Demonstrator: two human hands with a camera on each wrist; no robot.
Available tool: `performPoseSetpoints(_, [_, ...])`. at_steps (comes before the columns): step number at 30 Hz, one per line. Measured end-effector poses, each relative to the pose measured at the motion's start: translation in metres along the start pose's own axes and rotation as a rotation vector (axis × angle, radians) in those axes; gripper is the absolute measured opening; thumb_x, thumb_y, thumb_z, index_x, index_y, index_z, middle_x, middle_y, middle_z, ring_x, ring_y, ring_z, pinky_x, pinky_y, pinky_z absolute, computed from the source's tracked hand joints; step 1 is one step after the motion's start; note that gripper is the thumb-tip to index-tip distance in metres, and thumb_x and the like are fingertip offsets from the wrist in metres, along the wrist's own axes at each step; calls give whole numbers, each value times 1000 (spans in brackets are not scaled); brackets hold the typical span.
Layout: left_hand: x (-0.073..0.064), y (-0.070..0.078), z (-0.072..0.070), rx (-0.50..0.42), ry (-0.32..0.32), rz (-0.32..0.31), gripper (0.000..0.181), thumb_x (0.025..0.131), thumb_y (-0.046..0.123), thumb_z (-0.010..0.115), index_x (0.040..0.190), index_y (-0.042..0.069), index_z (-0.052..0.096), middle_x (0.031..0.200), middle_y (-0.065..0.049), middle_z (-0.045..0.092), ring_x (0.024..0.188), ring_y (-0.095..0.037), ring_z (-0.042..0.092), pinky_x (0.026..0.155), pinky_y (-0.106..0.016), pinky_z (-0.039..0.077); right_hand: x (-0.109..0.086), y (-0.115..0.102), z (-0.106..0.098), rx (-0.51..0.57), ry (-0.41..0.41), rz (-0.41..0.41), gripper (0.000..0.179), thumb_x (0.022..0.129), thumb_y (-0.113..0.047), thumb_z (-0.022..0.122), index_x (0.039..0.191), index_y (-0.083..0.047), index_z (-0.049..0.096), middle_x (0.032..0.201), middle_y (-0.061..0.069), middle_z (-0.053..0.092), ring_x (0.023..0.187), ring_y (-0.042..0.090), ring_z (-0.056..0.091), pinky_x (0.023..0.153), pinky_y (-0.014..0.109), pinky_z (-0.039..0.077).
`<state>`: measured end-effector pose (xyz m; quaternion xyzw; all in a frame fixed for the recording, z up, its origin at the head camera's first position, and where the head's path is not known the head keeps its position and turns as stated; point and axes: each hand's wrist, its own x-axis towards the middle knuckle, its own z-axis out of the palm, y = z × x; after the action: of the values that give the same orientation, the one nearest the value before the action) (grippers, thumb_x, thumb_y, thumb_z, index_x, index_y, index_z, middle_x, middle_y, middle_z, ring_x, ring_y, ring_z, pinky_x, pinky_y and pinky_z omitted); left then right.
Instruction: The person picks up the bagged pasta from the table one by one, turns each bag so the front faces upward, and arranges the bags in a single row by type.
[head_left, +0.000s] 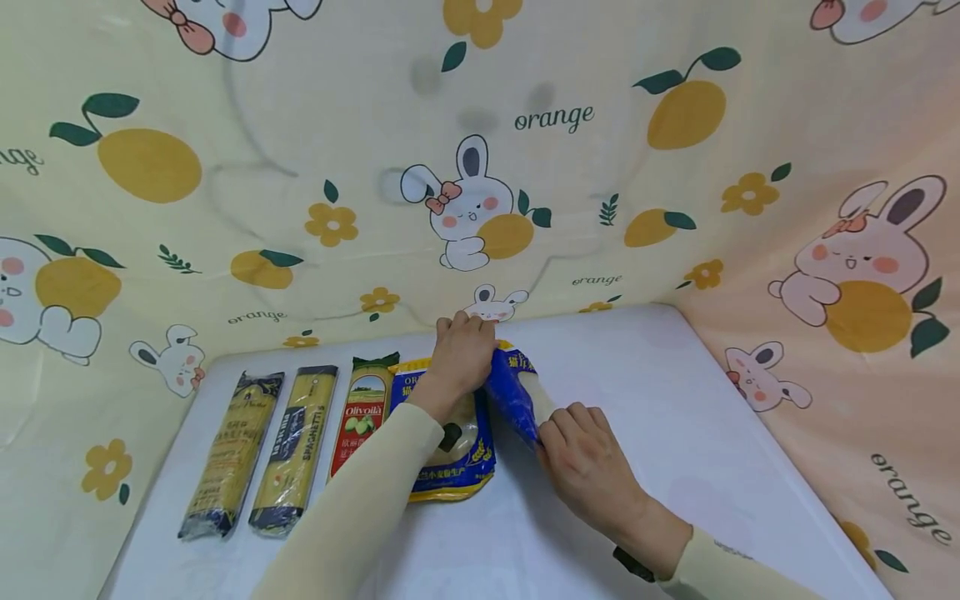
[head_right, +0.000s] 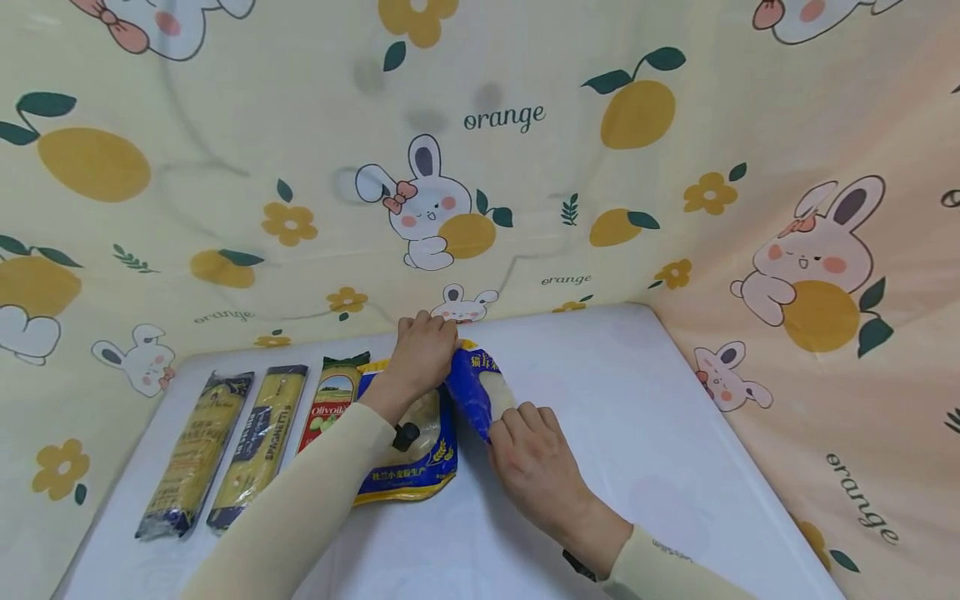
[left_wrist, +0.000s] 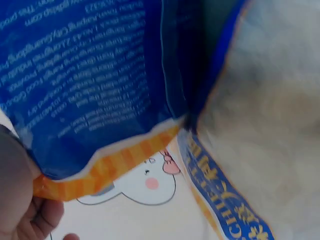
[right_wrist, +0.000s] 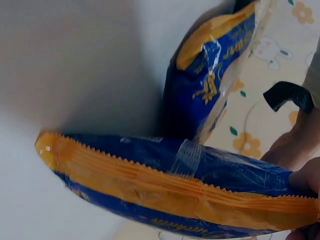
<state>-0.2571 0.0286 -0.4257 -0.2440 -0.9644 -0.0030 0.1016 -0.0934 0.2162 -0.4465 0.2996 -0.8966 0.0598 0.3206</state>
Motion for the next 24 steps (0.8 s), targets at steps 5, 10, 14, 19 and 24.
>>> performPoseSetpoints(5, [-3, -5, 2, 47, -7, 30, 33, 111, 32, 52, 129, 8, 66, 129, -8, 70, 114, -29, 55, 99, -52, 43, 0, -12, 8, -8, 8, -47, 27, 83, -13, 82, 83, -8, 56, 80, 4, 55, 76, 25, 51, 69, 40, 43])
performPoseSetpoints(10, [-5, -6, 3, 10, -23, -12, 31, 111, 31, 51, 123, 7, 68, 122, -8, 71, 111, -29, 55, 100, -53, 43, 0, -21, 15, 0, 10, -88, 24, 86, -15, 78, 81, -10, 55, 79, 3, 54, 76, 25, 50, 69, 39, 43])
performPoseSetpoints(14, [-3, -3, 5, 6, -25, -34, 35, 111, 36, 49, 121, 8, 68, 120, -8, 71, 110, -29, 55, 100, -53, 43, 1, -23, 17, -7, 10, -87, 23, 87, -16, 75, 80, -10, 54, 78, 2, 53, 75, 24, 49, 70, 39, 42])
performPoseSetpoints(19, [-3, -1, 6, -18, -70, -72, 57, 108, 60, 45, 125, 11, 68, 124, -6, 71, 113, -28, 53, 103, -54, 41, 2, -23, 20, 7, 24, -88, 18, 91, -18, 66, 81, -10, 54, 79, 2, 53, 76, 25, 50, 71, 40, 42])
performPoseSetpoints(24, [-5, 0, 7, 0, -81, -48, 47, 109, 52, 50, 121, 11, 68, 124, -5, 71, 113, -28, 54, 102, -53, 41, 3, -25, 23, 16, 37, -98, 18, 92, -20, 64, 81, -10, 55, 78, 2, 53, 76, 26, 50, 71, 40, 41])
